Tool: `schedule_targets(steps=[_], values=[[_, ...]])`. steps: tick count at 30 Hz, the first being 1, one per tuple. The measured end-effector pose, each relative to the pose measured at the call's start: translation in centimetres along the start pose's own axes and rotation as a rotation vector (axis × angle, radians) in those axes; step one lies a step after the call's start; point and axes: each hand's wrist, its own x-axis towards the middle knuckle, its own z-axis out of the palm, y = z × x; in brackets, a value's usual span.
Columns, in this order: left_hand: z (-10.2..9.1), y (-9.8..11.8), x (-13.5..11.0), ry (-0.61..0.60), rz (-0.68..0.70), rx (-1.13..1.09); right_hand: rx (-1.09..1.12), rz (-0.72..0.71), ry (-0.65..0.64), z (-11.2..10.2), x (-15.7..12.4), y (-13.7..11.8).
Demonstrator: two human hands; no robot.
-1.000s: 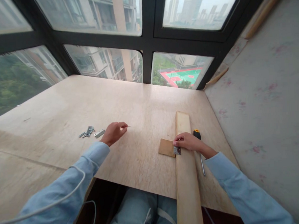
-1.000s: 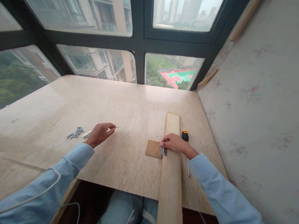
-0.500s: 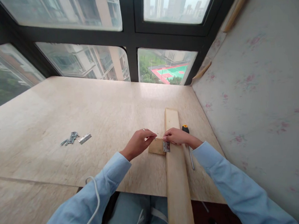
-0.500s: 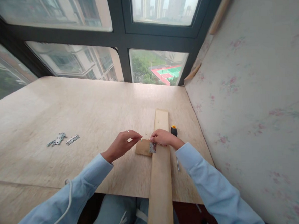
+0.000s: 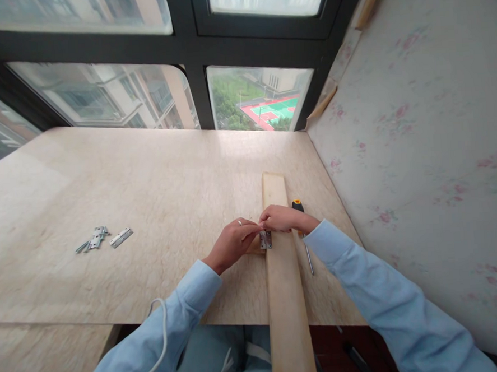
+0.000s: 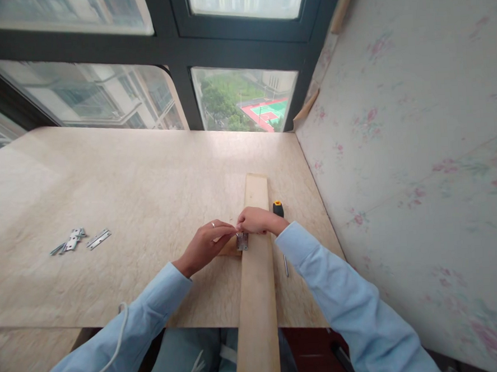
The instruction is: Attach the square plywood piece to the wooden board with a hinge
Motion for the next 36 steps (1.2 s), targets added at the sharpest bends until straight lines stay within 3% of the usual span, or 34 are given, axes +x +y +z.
schedule_targets(steps=[5,12,20,25,36], values=[[0.37,-0.07,-0.26,0.063,-0.007,0.001,0.011,0.019,-0.056,-0.28,0.02,-0.22],[0.78,-0.22,-0.38,0.064,0.013,-0.001,0.081,0.048,-0.06,-0.39,-0.38,-0.45],[0.86,-0.31,-0.22,0.03,0.034,0.041,0.128,0.06,-0.055,-0.25,-0.21,-0.21],[0.66,0.25,0.05,-0.061,0.064,0.044,0.132,0.06,-0.054,-0.11,0.21,0.26],[1.01,0.45,-0.25,-0.014,0.019,0.025,0.169,0.048,-0.043,0.03,0.04,0.48]])
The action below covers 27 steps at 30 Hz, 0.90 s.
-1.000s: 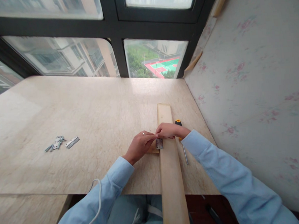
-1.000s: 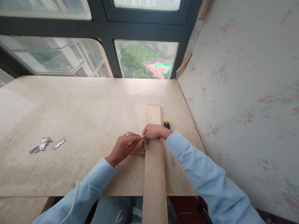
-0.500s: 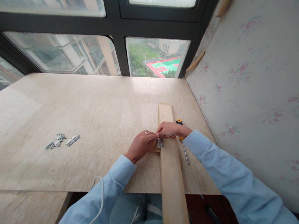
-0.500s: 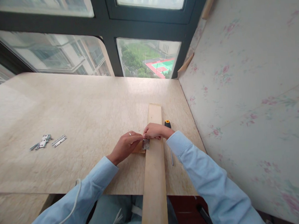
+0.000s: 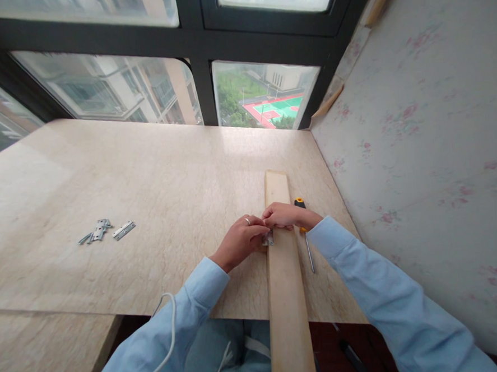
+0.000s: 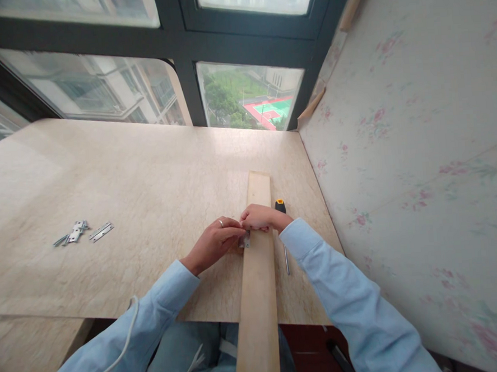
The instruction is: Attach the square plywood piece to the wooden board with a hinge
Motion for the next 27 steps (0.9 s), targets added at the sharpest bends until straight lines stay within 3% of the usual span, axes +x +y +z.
schedule_targets(steps=[14,18,21,23,27], values=[[0.0,0.5,-0.6,0.056,-0.037,-0.007,0.06,0.026,-0.005,0.1,-0.3,-0.2],[-0.3,0.3,-1.0,0.095,-0.102,0.017,0.067,0.018,-0.013,0.1,-0.3,-0.1],[-0.5,0.0,-1.4,0.217,-0.256,0.081,0.067,0.004,-0.02,0.1,-0.3,0.0],[-0.5,-0.2,-1.7,0.308,-0.444,0.051,0.065,0.001,-0.022,0.1,-0.2,0.1],[-0.6,0.1,-2.2,0.384,-0.832,-0.366,0.068,-0.002,-0.023,0.1,-0.3,0.2]])
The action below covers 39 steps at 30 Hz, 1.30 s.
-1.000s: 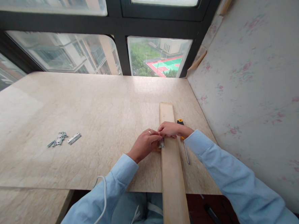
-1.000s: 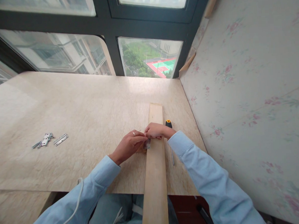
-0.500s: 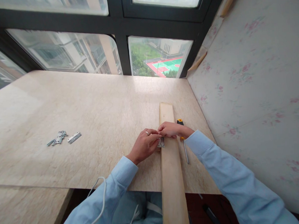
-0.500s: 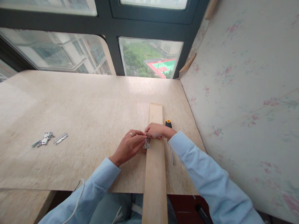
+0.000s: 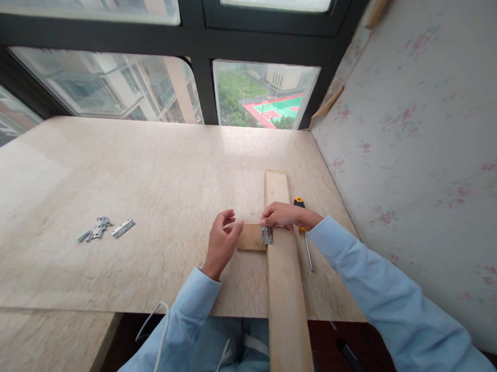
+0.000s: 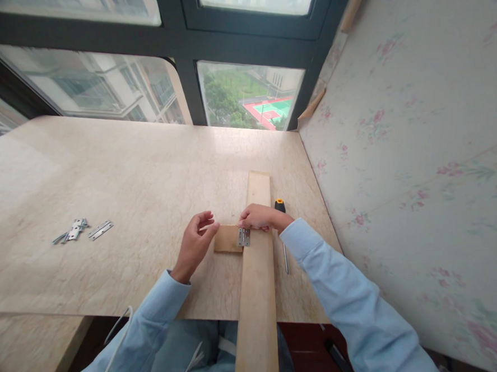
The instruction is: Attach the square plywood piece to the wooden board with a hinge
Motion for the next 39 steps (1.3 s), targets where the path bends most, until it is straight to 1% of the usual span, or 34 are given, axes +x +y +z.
schedule_targets(steps=[2,4,7,9,11,13,15,18,25,30,33,36,39], values=[[0.0,0.5,-0.3,-0.04,-0.152,-0.164,0.004,-0.005,0.001,0.0,-0.1,-0.1],[0.0,1.2,-0.6,-0.063,-0.247,-0.25,0.004,-0.01,0.003,0.0,-0.2,-0.1],[0.1,2.3,-0.6,-0.117,-0.366,-0.268,-0.002,-0.02,0.002,0.0,-0.2,-0.1],[0.2,2.8,-0.4,-0.189,-0.427,-0.227,-0.009,-0.028,-0.002,0.0,-0.1,-0.1],[0.3,2.9,0.0,-0.265,-0.439,-0.151,-0.017,-0.033,-0.006,0.0,0.0,0.1],[0.4,2.8,0.3,-0.307,-0.442,-0.085,-0.025,-0.037,-0.004,-0.1,0.1,0.2],[0.5,2.6,0.6,-0.316,-0.468,-0.082,-0.032,-0.036,0.004,0.0,0.2,0.2],[0.6,2.1,0.9,-0.335,-0.509,-0.155,-0.033,-0.035,0.025,0.0,0.1,0.3],[0.6,2.1,1.2,-0.361,-0.481,-0.195,-0.016,-0.049,0.076,0.5,0.0,0.6],[0.7,2.3,1.2,-0.355,-0.492,-0.214,-0.001,-0.101,0.136,0.7,-0.2,1.3],[0.7,2.2,1.1,-0.341,-0.484,-0.202,0.02,-0.184,0.211,1.0,-0.8,1.8],[0.8,2.1,1.1,-0.332,-0.474,-0.196,0.026,-0.351,0.27,1.4,-1.5,2.4],[0.8,1.9,1.1,-0.33,-0.475,-0.196,-0.065,-0.491,0.361,1.8,-2.1,2.8]])
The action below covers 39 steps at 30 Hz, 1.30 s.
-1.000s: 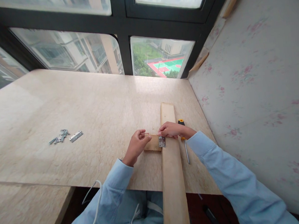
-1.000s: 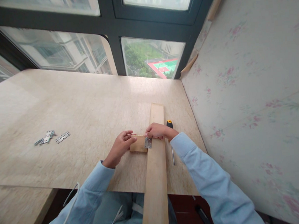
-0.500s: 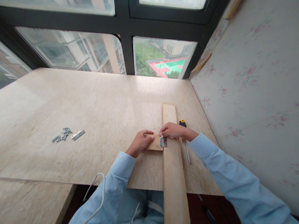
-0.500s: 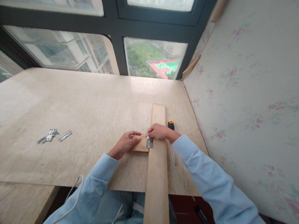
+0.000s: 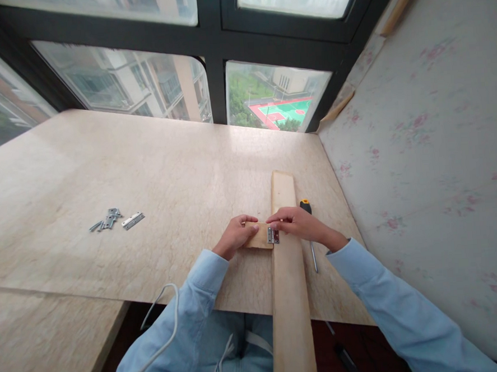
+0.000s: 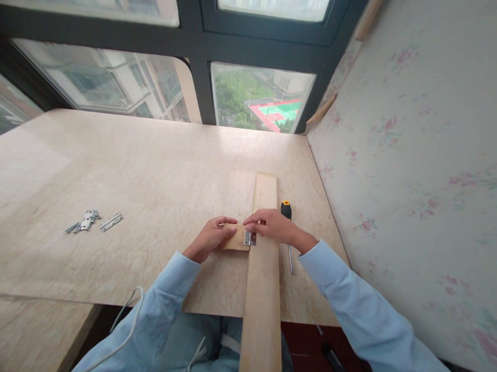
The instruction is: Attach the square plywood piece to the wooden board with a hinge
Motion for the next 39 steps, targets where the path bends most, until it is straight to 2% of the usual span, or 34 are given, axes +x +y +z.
schedule_targets(steps=[3,7,14,18,33,39], values=[[0.0,-0.2,0.1,-0.001,0.008,-0.003,-0.119,-0.1,0.032,0.3,-0.3,0.0],[-0.1,-0.4,0.2,0.0,0.024,-0.012,-0.272,-0.136,0.011,0.6,-0.3,-0.3],[0.2,-0.8,0.1,0.01,0.057,-0.015,-0.667,-0.054,-0.06,0.8,-0.6,-2.3],[0.4,-0.9,0.0,0.031,0.077,-0.011,-0.814,-0.035,-0.116,1.0,-0.7,-2.8],[0.5,-0.8,-0.1,0.053,0.091,0.008,-0.978,0.005,-0.117,1.7,-0.2,-3.6],[0.5,-1.0,-0.1,0.05,0.098,0.0,-0.971,0.049,-0.094,2.0,-0.3,-3.6]])
